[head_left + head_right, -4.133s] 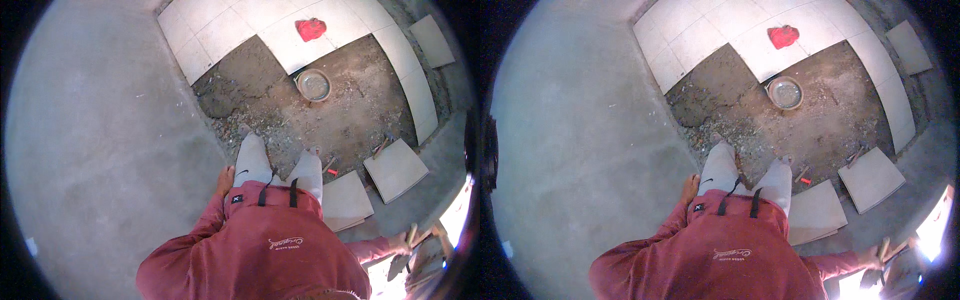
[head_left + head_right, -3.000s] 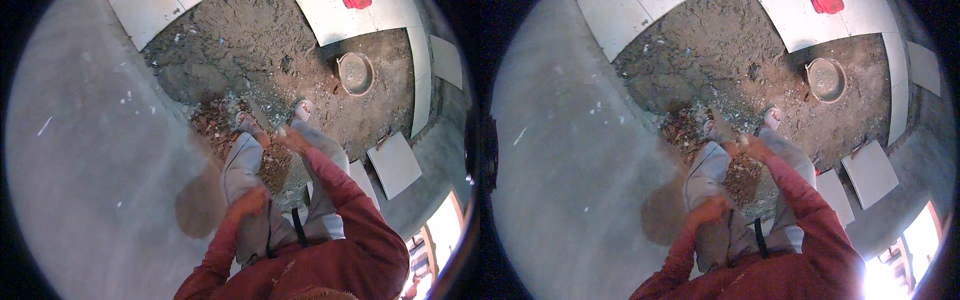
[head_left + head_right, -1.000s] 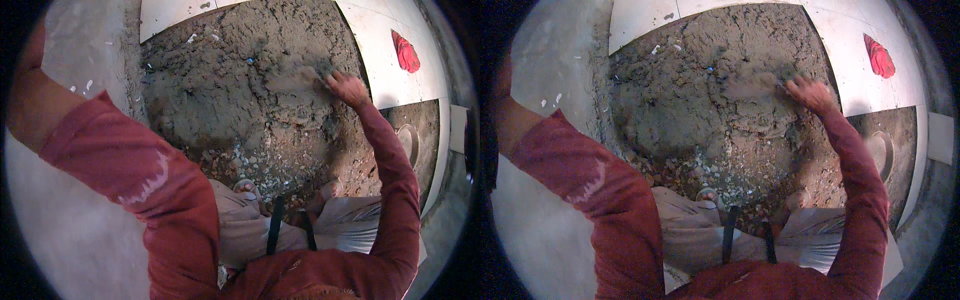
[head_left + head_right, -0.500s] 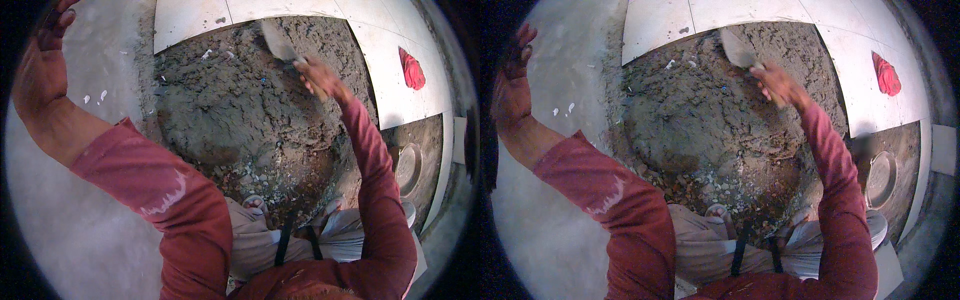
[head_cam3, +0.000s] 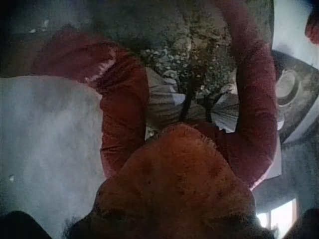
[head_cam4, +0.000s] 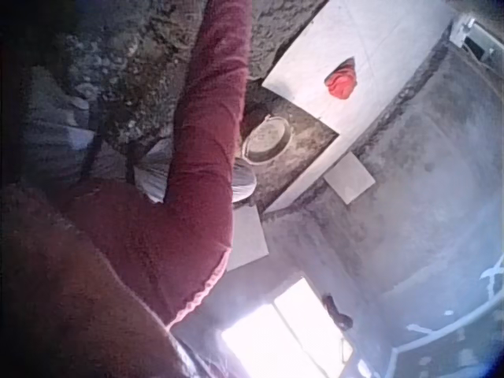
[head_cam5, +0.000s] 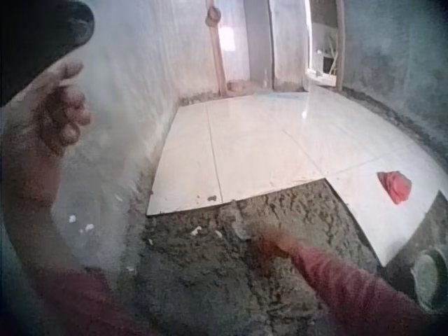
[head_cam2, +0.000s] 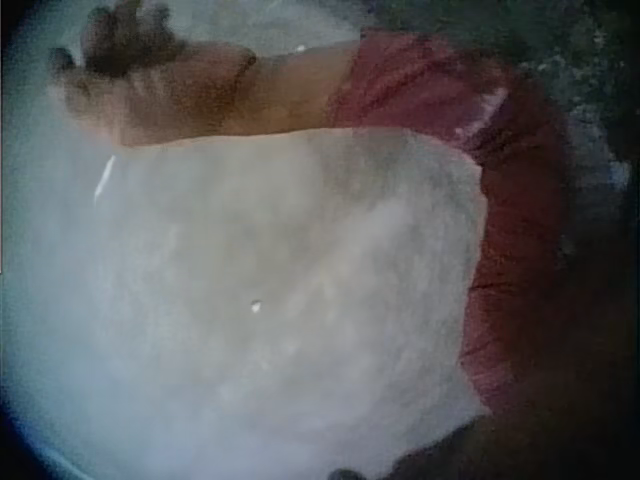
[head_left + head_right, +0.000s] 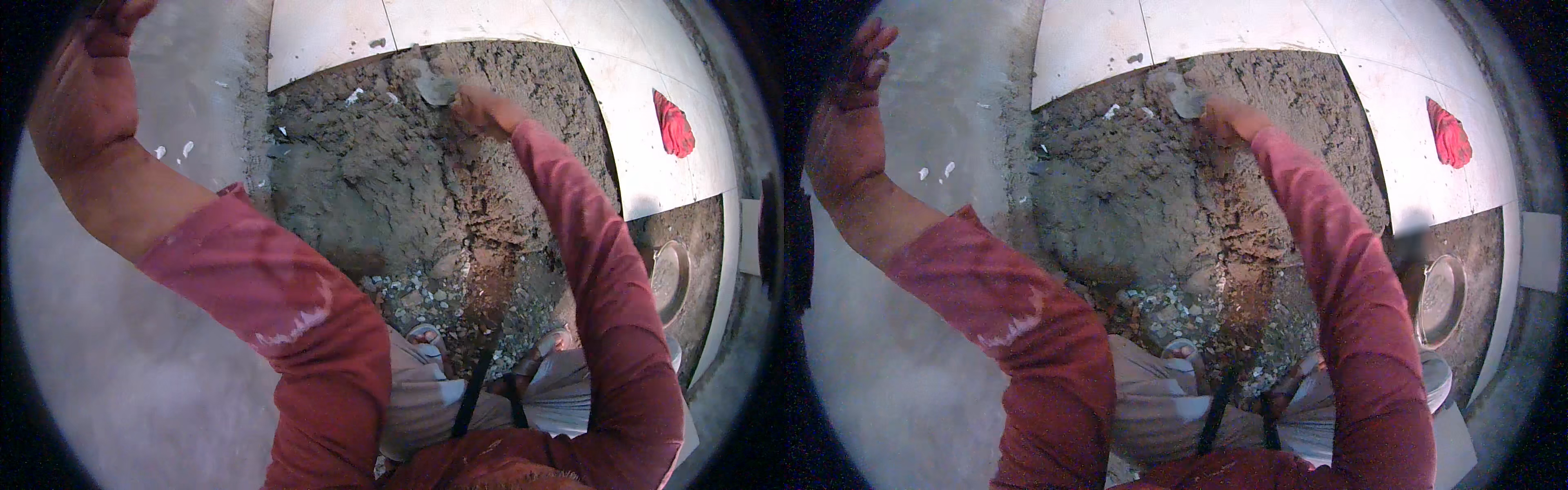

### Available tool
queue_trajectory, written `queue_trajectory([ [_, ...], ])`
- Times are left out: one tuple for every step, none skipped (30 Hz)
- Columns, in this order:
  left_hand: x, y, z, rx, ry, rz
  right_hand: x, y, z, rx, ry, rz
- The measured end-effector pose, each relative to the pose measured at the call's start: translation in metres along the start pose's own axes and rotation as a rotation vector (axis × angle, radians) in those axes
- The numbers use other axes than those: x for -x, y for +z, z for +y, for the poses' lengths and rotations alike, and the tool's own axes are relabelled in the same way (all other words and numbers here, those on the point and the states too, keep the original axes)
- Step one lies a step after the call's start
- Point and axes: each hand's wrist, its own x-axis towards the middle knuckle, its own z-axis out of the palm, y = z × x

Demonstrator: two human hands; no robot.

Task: The person takes a bucket of mortar through a window, pours it onto the floor, and spreads it with a trowel.

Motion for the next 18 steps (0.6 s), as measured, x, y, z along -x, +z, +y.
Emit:
queue_trajectory([
  [0.002, -0.012, 0.01, -0.065, -0.004, 0.004, -0.002, -0.006, -0.035, 0.249, 0.096, -0.114],
  [0.006, -0.012, -0.003, -0.076, -0.017, 0.02, 0.01, -0.033, -0.071, 0.552, 0.21, -0.244],
  [0.008, -0.007, -0.003, -0.092, -0.014, 0.035, 0.025, -0.03, -0.07, 0.661, 0.089, -0.043],
  [0.008, -0.004, -0.001, -0.158, -0.014, 0.054, 0.038, -0.02, -0.065, 0.753, -0.041, 0.149],
  [0.006, -0.004, 0.0, -0.209, -0.023, 0.067, 0.047, -0.014, -0.061, 0.839, -0.173, 0.338],
  [0.003, -0.005, 0.003, -0.259, -0.021, 0.082, 0.037, -0.003, -0.08, 0.777, -0.014, 0.349],
  [0.001, -0.012, -0.002, -0.102, -0.021, 0.013, 0.026, 0.008, -0.091, 0.8, -0.021, 0.349],
  [-0.003, -0.019, -0.006, 0.056, -0.031, -0.053, 0.016, 0.019, -0.095, 0.822, -0.024, 0.349],
  [-0.001, -0.012, -0.002, 0.217, -0.04, -0.12, 0.01, 0.023, -0.089, 0.848, -0.025, 0.344],
  [0.001, -0.005, 0.001, 0.169, -0.009, -0.127, 0.009, 0.02, -0.075, 0.856, -0.024, 0.355],
  [0.007, 0.022, 0.019, 0.128, 0.022, -0.132, 0.007, 0.011, -0.056, 0.871, -0.019, 0.368],
  [0.01, 0.034, 0.03, 0.066, 0.046, -0.138, 0.007, 0.007, -0.046, 0.869, -0.027, 0.37],
  [0.011, 0.034, 0.028, 0.089, 0.041, -0.126, 0.014, -0.003, -0.031, 0.842, 0.041, 0.386],
  [0.012, 0.033, 0.028, 0.103, 0.032, -0.11, 0.025, -0.015, -0.02, 0.812, 0.1, 0.397],
  [0.01, 0.025, 0.022, 0.083, 0.015, -0.096, 0.037, -0.028, -0.009, 0.851, 0.123, 0.357],
  [0.008, 0.017, 0.017, 0.068, 0.0, -0.08, 0.045, -0.044, -0.003, 0.897, 0.147, 0.329],
  [0.0, -0.006, -0.004, 0.021, -0.023, -0.066, 0.048, -0.056, 0.002, 0.878, 0.182, 0.343],
  [0.001, -0.003, -0.006, -0.022, -0.055, -0.053, 0.052, -0.065, 0.008, 0.859, 0.223, 0.35],
])
